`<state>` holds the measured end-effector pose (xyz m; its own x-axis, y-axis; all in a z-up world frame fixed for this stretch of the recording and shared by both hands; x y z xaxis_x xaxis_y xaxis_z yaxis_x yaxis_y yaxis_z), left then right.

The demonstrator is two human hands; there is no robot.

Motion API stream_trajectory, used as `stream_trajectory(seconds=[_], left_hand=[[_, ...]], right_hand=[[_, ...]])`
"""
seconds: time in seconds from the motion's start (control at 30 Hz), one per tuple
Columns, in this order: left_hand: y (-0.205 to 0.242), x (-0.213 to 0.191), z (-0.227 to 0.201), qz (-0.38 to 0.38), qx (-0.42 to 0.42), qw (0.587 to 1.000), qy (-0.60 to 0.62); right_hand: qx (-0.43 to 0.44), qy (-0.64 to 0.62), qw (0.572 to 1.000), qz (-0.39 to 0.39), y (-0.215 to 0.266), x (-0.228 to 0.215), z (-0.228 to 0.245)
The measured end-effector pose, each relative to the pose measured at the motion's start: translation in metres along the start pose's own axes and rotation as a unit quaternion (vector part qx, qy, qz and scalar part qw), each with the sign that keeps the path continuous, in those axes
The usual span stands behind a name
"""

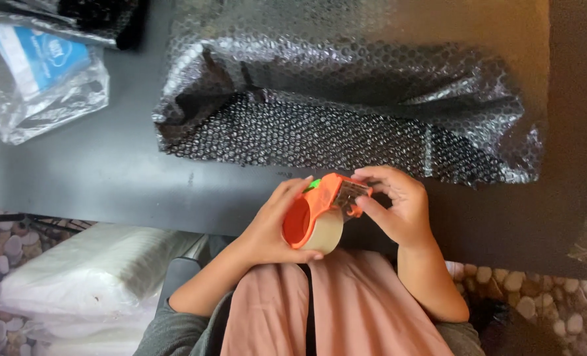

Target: The person brushes a green bag with a duster, spreads out a sheet of bubble wrap, places the bag on it, wraps the bag in the bubble wrap, and applies adhesive tape to secure the packaging.

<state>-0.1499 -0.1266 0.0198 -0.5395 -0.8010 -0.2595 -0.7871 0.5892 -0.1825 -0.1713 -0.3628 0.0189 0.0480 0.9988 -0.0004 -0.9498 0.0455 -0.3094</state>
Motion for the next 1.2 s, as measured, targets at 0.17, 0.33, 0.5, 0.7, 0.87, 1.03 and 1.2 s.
stream_trajectory(seconds=[0.17, 0.33, 0.5, 0.7, 0.87, 1.03, 1.2], left_hand=[[-0.007, 0.006, 0.003, -0.013, 0.013, 1.0, -0.022], [-0.009, 0.004, 0.006, -0.03, 0.004, 0.999, -0.022], [-0.009, 0.005, 0.013, -0.046, -0.004, 0.999, -0.011], [-0.005, 0.01, 0.014, -0.072, 0.039, 0.997, -0.01], [0.001, 0.019, 0.02, -0.087, 0.202, 0.968, -0.119], [0.007, 0.026, 0.028, -0.111, 0.233, 0.957, -0.136], [0.004, 0.019, 0.046, -0.097, 0.199, 0.971, -0.093]], right_hand=[[0.002, 0.078, 0.996, -0.041, -0.002, 0.001, 0.0], [-0.052, 0.161, 0.984, -0.059, -0.012, 0.009, 0.015], [-0.146, 0.308, 0.937, -0.081, -0.015, 0.012, 0.034], [-0.17, 0.321, 0.929, -0.069, -0.023, 0.022, 0.035], [-0.235, 0.432, 0.867, -0.077, -0.027, 0.03, 0.035], [-0.229, 0.485, 0.842, -0.06, -0.027, 0.027, 0.032], [-0.167, 0.428, 0.888, -0.023, -0.029, 0.027, 0.045]])
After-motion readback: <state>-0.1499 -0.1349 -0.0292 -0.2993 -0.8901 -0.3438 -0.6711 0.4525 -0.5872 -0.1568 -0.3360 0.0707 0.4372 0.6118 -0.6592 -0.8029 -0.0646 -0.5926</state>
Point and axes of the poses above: each hand's wrist, its own y-axis away from the middle knuckle, its own x-axis out of the palm, z = x × y, the point moved 5 cm from there along -y, towards the middle knuckle, and after that the axes turned 3 degrees about -x, right-handed, at the moved point
